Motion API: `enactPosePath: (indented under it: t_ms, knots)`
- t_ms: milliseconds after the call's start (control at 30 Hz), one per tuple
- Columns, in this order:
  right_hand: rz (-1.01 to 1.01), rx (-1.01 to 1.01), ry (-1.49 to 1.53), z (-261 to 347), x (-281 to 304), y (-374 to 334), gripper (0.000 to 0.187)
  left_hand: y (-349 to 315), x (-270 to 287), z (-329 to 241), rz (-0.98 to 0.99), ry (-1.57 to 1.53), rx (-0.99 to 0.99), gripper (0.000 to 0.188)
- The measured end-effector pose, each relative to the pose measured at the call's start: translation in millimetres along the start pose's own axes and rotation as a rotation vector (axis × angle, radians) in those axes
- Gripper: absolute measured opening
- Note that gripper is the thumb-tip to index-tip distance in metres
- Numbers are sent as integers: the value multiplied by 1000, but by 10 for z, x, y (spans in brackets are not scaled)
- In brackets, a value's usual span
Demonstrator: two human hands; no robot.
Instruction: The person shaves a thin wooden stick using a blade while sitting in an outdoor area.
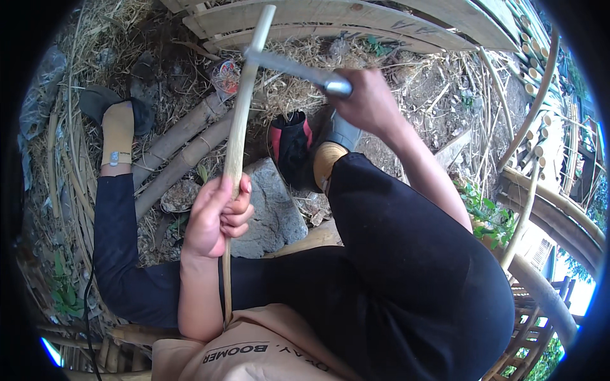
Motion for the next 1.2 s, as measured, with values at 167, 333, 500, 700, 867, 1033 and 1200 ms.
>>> enactPosePath:
  t_ms: [167, 333, 500, 700, 867, 1033, 1200]
  knots:
    - [302, 247, -65, 322, -257, -94, 13, 67, 77, -66, 142, -175, -27, 35]
    - [356, 134, -121, 433, -312, -47, 19, 62, -4, -76, 11, -10, -37, 34]
    - [360, 12, -177, 376, -265, -8, 19, 56, -64, 4, -44, 73, -27, 35]
    - [298, 115, -71, 358, -256, -41, 16, 66, -62, -9, 58, -76, 5, 34]
    - [262, 173, 6, 437, -253, -75, 11, 89, 58, -8, 129, -190, 18, 37]
    - [306, 194, -36, 483, -306, -87, 12, 93, 82, -3, 173, -267, 15, 39]
    - [330, 114, -72, 408, -356, -97, 16, 94, -7, 6, 47, -115, -8, 42]
Point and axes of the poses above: each hand's wrist, its own y-axis towards the middle knuckle, its own x-axis out of the back of the hand, z = x × y, the point moved 3 cm from there along y, towards the middle knuckle, and after that the axes turned 5 degrees about y, right-handed, at the moved point
